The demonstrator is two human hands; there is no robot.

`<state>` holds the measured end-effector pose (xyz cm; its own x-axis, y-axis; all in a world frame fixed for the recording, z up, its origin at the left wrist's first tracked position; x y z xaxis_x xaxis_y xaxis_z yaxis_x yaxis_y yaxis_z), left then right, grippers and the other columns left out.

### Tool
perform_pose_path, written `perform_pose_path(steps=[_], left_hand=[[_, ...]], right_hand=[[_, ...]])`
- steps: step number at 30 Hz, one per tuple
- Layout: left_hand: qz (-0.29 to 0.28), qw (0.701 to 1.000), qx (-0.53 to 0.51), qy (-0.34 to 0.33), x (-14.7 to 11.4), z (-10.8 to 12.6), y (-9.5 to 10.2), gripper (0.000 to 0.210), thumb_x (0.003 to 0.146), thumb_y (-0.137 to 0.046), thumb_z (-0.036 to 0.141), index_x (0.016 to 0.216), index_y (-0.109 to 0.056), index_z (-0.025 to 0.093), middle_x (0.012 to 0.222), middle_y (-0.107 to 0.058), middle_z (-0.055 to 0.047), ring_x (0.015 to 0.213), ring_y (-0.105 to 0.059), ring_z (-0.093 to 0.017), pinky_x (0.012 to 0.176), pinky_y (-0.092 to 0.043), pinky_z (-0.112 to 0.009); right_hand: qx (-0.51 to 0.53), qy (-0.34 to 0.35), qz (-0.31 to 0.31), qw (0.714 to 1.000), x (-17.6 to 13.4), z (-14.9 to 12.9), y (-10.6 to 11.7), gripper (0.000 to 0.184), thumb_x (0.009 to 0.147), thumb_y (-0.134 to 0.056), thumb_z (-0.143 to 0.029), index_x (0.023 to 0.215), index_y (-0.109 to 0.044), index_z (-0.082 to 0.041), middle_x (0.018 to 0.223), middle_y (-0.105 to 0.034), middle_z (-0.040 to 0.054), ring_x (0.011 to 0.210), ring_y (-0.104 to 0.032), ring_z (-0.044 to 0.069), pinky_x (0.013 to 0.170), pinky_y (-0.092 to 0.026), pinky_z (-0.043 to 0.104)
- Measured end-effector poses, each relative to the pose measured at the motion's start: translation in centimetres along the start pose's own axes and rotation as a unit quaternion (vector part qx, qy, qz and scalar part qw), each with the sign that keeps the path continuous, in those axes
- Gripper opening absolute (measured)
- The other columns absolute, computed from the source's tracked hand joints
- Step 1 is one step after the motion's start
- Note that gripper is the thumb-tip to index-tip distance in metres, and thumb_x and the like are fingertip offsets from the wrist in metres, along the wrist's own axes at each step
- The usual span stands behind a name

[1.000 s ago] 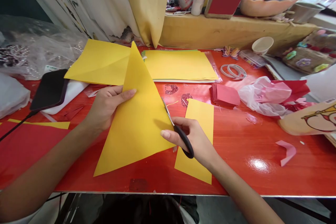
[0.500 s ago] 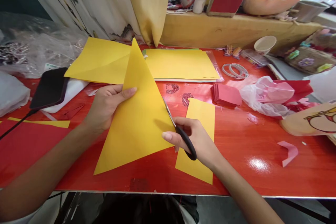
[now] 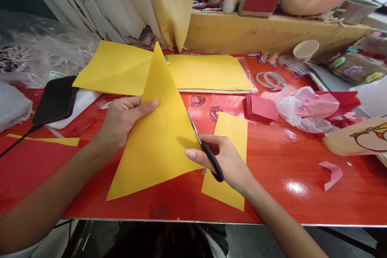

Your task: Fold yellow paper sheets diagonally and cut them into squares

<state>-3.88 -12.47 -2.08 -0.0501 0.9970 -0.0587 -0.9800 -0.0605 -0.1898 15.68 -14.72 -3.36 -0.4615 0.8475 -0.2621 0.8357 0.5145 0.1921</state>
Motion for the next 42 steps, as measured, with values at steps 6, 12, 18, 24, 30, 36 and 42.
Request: perform_pose_path(steps=[6, 12, 18, 24, 30, 36, 42], left_hand=[[-0.002, 1.000, 0.001, 0.001, 0.1, -0.1, 0.0, 0.026, 0.072, -0.071, 0.037, 0.085, -0.070, 0.015, 0.077, -0.072, -0.004, 0.065, -0.068, -0.018, 0.057, -0.055, -0.026], [-0.001, 1.000, 0.001, 0.001, 0.2, -0.1, 0.0, 0.028, 0.073, -0.071, 0.038, 0.089, -0.070, 0.015, 0.082, -0.072, -0.005, 0.068, -0.069, -0.019, 0.060, -0.056, -0.027], [0.002, 1.000, -0.004, 0.000, 0.2, -0.1, 0.0, 0.028, 0.073, -0.071, 0.037, 0.089, -0.070, 0.015, 0.082, -0.072, -0.006, 0.067, -0.069, -0.019, 0.059, -0.056, -0.027], [0.004, 1.000, 0.004, 0.012, 0.1, -0.3, 0.0, 0.026, 0.073, -0.071, 0.037, 0.087, -0.070, 0.015, 0.081, -0.072, -0.005, 0.068, -0.069, -0.020, 0.060, -0.056, -0.028], [-0.009, 1.000, -0.013, 0.019, -0.1, -0.3, -0.2, 0.023, 0.072, -0.072, 0.034, 0.084, -0.070, 0.015, 0.080, -0.072, -0.006, 0.066, -0.068, -0.019, 0.059, -0.056, -0.027], [0.004, 1.000, -0.002, 0.020, -0.1, -0.3, -0.1, 0.026, 0.070, -0.073, 0.037, 0.083, -0.070, 0.015, 0.082, -0.073, -0.007, 0.067, -0.068, -0.020, 0.059, -0.056, -0.028], [0.006, 1.000, 0.003, 0.009, 0.0, -0.3, 0.0, 0.028, 0.070, -0.073, 0.038, 0.085, -0.070, 0.015, 0.083, -0.073, -0.007, 0.067, -0.068, -0.020, 0.059, -0.055, -0.028]], right_hand=[[0.014, -0.005, 0.006, 1.000, 0.1, 0.2, 0.0, 0.039, 0.060, -0.073, -0.055, 0.062, -0.055, -0.020, 0.052, -0.037, -0.0048, 0.043, -0.046, 0.010, 0.040, -0.038, 0.021], [0.038, -0.010, 0.009, 0.999, 0.3, 1.0, 0.1, 0.039, 0.061, -0.075, -0.051, 0.062, -0.052, -0.020, 0.051, -0.035, -0.0065, 0.040, -0.045, 0.008, 0.038, -0.032, 0.021], [0.051, -0.025, 0.021, 0.998, 0.3, 1.1, 0.1, 0.037, 0.059, -0.077, -0.049, 0.065, -0.057, -0.019, 0.052, -0.038, -0.0067, 0.038, -0.046, 0.007, 0.037, -0.031, 0.021], [0.047, -0.021, 0.025, 0.998, 0.3, 0.7, 0.1, 0.036, 0.059, -0.076, -0.050, 0.067, -0.060, -0.019, 0.052, -0.041, -0.0056, 0.039, -0.045, 0.008, 0.037, -0.033, 0.020], [0.035, -0.024, 0.031, 0.999, 0.3, 0.6, 0.2, 0.039, 0.057, -0.076, -0.052, 0.066, -0.059, -0.019, 0.052, -0.039, -0.0055, 0.039, -0.044, 0.007, 0.036, -0.036, 0.020], [0.034, -0.023, 0.036, 0.999, 0.2, 0.7, 0.2, 0.041, 0.057, -0.076, -0.054, 0.064, -0.057, -0.018, 0.053, -0.035, -0.0055, 0.042, -0.038, 0.006, 0.036, -0.041, 0.020], [0.053, -0.017, 0.030, 0.998, 0.2, 0.7, 0.1, 0.036, 0.060, -0.076, -0.049, 0.065, -0.058, -0.018, 0.054, -0.037, -0.0054, 0.040, -0.039, 0.005, 0.036, -0.038, 0.018]])
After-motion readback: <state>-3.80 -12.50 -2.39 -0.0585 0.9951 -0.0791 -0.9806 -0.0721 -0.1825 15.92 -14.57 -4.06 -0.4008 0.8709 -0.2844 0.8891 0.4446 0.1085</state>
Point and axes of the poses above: each hand's wrist, its own x-axis towards the middle knuckle, its own y-axis out of the back of the hand, z = x × y, the point moved 6 cm from there along x, towards the middle knuckle
